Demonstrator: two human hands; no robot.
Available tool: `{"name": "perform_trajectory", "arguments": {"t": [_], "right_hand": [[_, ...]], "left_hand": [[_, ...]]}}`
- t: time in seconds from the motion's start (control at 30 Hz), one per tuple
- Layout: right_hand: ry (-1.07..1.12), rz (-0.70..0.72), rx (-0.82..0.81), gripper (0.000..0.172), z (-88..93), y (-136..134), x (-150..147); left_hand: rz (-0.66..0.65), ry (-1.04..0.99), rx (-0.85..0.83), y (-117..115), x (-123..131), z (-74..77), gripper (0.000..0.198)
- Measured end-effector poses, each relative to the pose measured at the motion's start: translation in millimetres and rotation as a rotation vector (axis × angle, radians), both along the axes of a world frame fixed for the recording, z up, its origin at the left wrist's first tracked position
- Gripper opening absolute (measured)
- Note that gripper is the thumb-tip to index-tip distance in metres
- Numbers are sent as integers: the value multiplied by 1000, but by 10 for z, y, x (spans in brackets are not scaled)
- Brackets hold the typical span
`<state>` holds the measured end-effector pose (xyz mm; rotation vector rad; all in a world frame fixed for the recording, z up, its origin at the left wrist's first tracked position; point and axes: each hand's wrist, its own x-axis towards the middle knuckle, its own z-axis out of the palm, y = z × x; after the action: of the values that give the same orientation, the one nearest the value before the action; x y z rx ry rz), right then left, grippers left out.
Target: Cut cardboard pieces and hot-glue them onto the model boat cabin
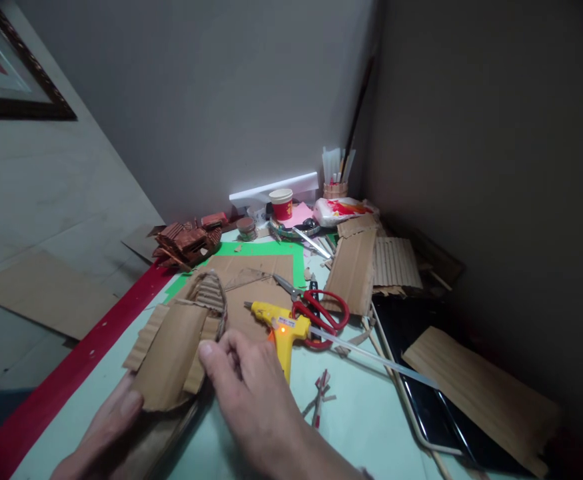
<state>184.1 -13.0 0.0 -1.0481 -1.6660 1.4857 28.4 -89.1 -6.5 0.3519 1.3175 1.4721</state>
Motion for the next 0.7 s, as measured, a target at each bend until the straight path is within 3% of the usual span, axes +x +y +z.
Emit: {"name": "perform_trajectory", "arguments": {"t": [0.13, 0.3, 0.5, 0.7], "right_hand": [[5, 97, -26, 39, 30, 0, -24], [23, 222, -107, 41, -48, -35, -77], [36, 226, -147, 42, -121, -51, -76], [-80, 218, -52, 49, 0, -15, -39]], "left_hand": [[58, 34, 20, 24, 22, 5, 82], [9, 62, 81, 36, 50, 5, 74], [4, 38, 43, 27, 75, -8, 76], [18, 0, 18, 17, 73, 43, 84]]}}
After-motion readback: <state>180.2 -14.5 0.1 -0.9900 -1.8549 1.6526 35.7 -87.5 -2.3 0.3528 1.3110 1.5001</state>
